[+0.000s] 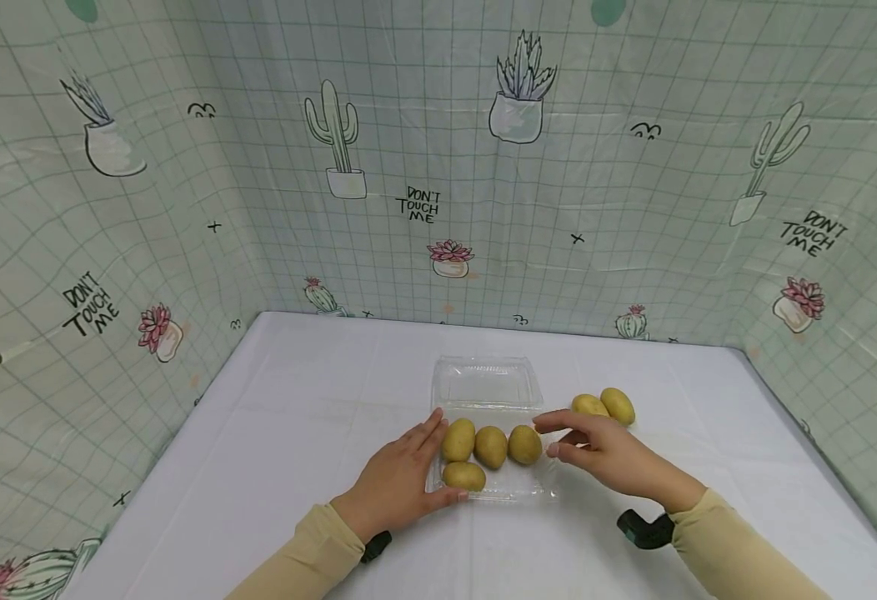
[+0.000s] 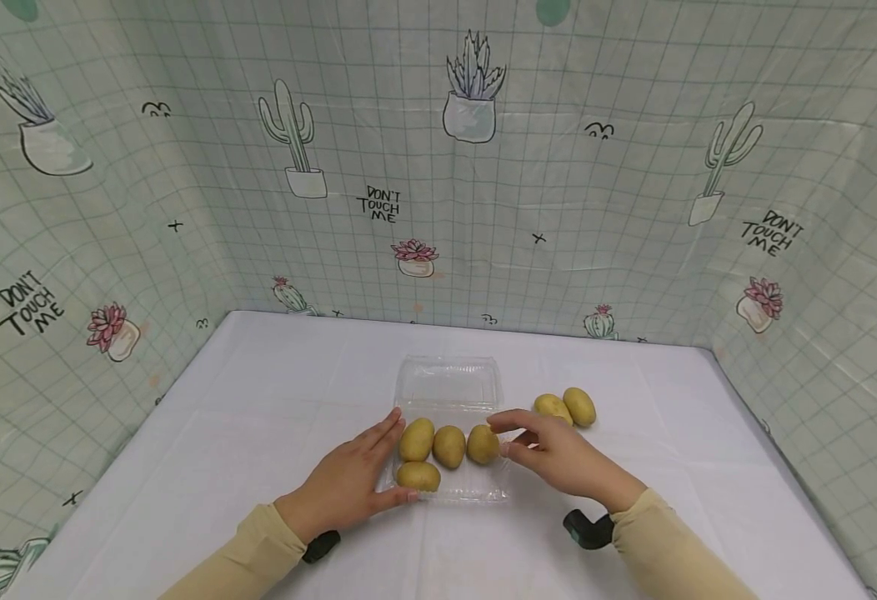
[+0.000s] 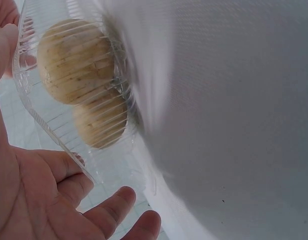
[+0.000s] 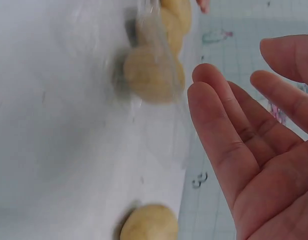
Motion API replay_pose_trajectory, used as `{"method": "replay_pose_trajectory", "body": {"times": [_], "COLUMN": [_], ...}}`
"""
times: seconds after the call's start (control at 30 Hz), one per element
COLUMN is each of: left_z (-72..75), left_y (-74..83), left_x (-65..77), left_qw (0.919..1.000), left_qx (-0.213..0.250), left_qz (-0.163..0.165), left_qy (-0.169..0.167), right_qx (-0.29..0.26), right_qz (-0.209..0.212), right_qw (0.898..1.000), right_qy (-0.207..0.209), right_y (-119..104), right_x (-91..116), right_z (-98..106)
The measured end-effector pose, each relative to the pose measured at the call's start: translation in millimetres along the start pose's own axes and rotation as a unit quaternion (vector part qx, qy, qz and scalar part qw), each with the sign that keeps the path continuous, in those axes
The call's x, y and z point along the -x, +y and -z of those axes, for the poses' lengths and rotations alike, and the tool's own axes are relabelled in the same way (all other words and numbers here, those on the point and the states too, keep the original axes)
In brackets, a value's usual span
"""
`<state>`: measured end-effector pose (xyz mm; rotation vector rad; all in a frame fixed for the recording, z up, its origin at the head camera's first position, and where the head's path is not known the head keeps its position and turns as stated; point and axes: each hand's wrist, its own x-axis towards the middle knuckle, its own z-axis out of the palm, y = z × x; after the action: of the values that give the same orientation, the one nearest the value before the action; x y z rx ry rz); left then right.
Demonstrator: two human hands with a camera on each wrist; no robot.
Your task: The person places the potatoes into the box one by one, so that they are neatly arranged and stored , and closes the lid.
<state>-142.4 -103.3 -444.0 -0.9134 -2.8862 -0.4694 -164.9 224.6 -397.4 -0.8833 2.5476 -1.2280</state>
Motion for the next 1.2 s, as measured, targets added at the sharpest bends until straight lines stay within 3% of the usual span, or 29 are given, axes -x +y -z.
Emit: {"method": "replay_pose_trajectory", "body": {"times": [0.47, 0.8, 1.2], "left_z": [1.5, 0.7, -0.7], "left_y": [1.2, 0.6, 0.2], "left_x": [1.0, 0.5, 0.3], "left_qw": [1.0000, 1.0000, 1.0000], "left_qx": [0.000, -0.005, -0.002], "left_qz": [0.000, -0.001, -0.001], "left_qy": [-0.003, -0.004, -0.001], "right_qx": [0.027, 0.050, 0.125], "right_qz": [-0.034, -0.058, -0.134], "right_qw": [0.995, 0.990, 0.970], "right_qy": [0.093, 0.119, 0.157], "right_y": [36.1, 53.2, 79.7], "right_x": [30.1, 43.6, 49.2], "right_z": [34.7, 52.7, 68.9]}}
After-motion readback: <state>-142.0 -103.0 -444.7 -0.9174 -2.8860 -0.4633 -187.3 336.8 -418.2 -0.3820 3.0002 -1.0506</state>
